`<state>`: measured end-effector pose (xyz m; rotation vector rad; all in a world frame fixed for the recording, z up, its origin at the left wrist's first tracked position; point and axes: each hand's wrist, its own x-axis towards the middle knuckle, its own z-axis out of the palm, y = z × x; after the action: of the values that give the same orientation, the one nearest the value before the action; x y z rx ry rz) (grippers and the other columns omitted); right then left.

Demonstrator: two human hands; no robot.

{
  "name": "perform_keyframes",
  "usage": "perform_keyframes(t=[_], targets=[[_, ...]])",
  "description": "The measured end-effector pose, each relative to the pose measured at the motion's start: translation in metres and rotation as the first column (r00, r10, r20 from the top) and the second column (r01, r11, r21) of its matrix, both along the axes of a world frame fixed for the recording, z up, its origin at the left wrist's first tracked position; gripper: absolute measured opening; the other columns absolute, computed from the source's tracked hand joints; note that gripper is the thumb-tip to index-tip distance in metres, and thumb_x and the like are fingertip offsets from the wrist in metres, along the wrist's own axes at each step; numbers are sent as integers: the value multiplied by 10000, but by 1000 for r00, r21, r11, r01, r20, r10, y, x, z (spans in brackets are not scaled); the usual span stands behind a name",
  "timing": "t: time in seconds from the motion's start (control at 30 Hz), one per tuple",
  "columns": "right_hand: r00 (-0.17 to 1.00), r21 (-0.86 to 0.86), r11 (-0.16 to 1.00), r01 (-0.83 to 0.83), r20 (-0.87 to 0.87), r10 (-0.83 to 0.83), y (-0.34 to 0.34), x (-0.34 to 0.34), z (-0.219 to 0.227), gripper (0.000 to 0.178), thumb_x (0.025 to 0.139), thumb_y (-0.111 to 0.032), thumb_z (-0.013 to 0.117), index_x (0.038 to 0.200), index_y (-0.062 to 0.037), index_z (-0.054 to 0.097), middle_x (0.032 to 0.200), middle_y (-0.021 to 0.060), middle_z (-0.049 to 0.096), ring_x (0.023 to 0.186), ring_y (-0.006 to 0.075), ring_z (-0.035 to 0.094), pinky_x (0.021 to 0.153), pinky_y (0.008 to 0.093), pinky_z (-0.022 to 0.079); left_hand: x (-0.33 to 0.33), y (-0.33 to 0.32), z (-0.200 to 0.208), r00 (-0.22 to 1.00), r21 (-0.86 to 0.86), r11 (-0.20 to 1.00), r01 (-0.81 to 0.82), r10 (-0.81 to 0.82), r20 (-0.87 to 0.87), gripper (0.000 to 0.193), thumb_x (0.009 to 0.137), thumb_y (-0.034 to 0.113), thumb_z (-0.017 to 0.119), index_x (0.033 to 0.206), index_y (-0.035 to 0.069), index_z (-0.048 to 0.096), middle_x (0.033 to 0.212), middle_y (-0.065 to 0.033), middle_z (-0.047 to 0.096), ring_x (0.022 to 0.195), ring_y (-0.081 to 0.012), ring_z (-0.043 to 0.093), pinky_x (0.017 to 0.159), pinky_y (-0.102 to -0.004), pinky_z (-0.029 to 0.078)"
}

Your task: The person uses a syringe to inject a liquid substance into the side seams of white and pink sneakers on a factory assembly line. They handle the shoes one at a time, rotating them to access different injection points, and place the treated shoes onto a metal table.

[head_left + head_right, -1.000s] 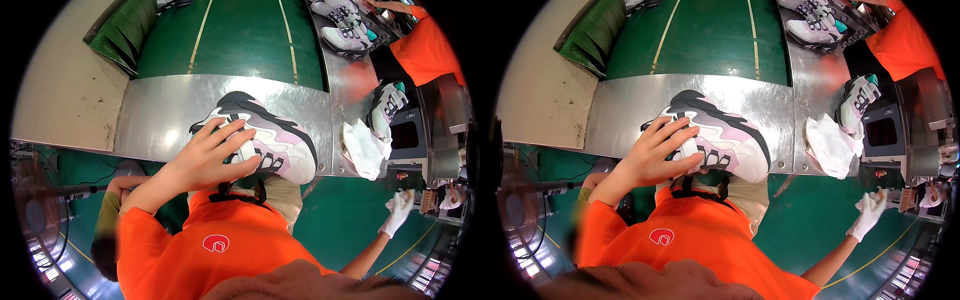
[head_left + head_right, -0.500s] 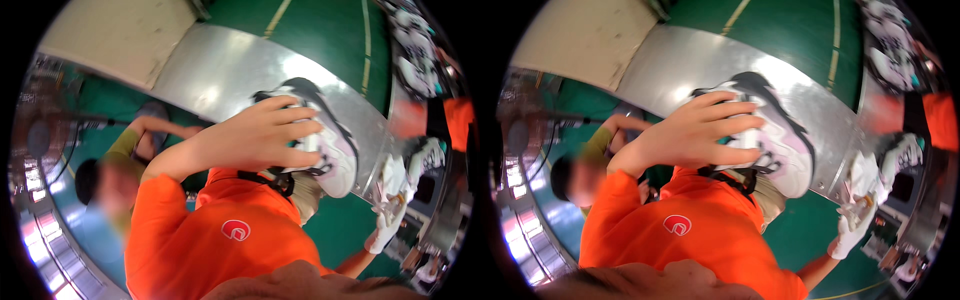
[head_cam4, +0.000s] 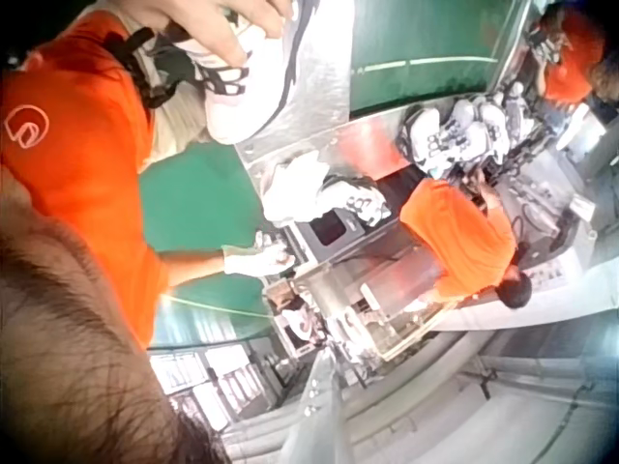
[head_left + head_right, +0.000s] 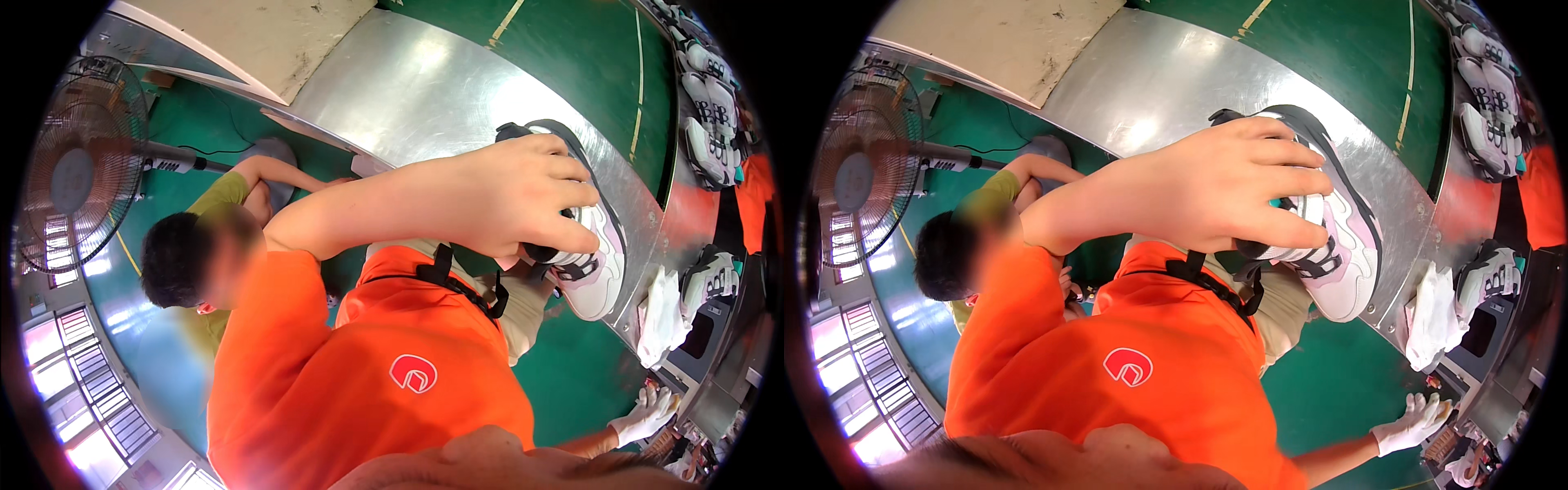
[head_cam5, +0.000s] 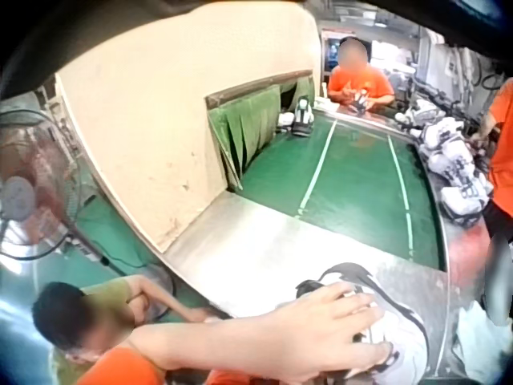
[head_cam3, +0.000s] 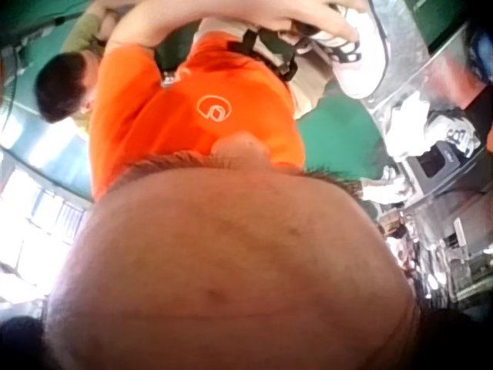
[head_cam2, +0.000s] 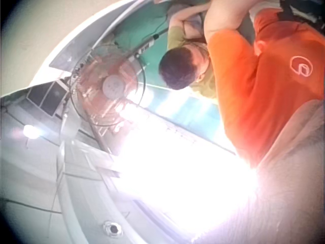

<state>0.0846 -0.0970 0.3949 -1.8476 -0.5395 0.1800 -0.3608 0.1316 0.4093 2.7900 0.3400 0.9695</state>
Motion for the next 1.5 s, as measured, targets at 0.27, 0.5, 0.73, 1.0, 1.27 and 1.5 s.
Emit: perform_keyframes(t=[0.27, 0.5, 0.73, 1.0, 1.27, 1.5], targets=[[967, 147, 987, 64, -255, -24, -28, 21, -25, 483, 834, -388, 652, 1281, -238, 548, 1230, 93, 553, 1055, 345, 504, 815, 490, 448, 0, 3, 2, 999, -67, 997, 47, -49, -23, 520, 639, 58, 733, 1138, 150, 618, 1187, -123, 600, 1134, -321, 567, 935, -456, 437], [976, 115, 993, 33, -218, -7, -1, 12, -22, 539, 830, -371, 663, 1327, -221, 519, 1228, 120, 552, 1066, 354, 522, 819, 515, 470, -1, -3, 2, 999, -74, 996, 38, -39, -9, 511, 649, 120, 779, 1135, 153, 623, 1181, -119, 615, 1152, -316, 571, 956, -449, 427], [999, 162, 987, -19, 32, 14, -11, 39, -62, 525, 870, -355, 637, 1345, -171, 512, 1205, 154, 580, 1021, 373, 575, 777, 502, 508, -3, -8, -2, 1000, -70, 997, 16, -14, 21, 520, 643, 123, 787, 1136, 158, 628, 1175, -114, 616, 1153, -312, 572, 963, -458, 419], [1000, 163, 986, 22, -24, -19, -9, 32, -60, 525, 871, -350, 636, 1349, -171, 512, 1199, 155, 588, 1007, 373, 582, 773, 496, 512, -2, -8, -3, 1000, -49, 999, 8, -7, 30, 534, 644, 104, 775, 1153, 163, 625, 1180, -110, 607, 1162, -306, 565, 968, -461, 418], [997, 153, 988, 8, -78, 4, -14, 23, -45, 522, 873, -338, 634, 1352, -169, 513, 1187, 153, 599, 990, 373, 591, 767, 485, 519, -4, -12, 0, 1000, -47, 999, -8, 8, -1, 547, 640, 109, 786, 1158, 172, 625, 1196, -109, 604, 1175, -307, 559, 976, -462, 415], [994, 205, 977, -61, -73, 78, -22, 19, -53, 551, 876, -280, 636, 1378, -116, 479, 1191, 140, 592, 982, 298, 594, 773, 410, 519, 3, -3, 0, 1000, 10, 1000, -6, 6, 13, 541, 627, 248, 837, 1132, 204, 648, 1136, -81, 638, 1105, -287, 586, 938, -438, 416]])
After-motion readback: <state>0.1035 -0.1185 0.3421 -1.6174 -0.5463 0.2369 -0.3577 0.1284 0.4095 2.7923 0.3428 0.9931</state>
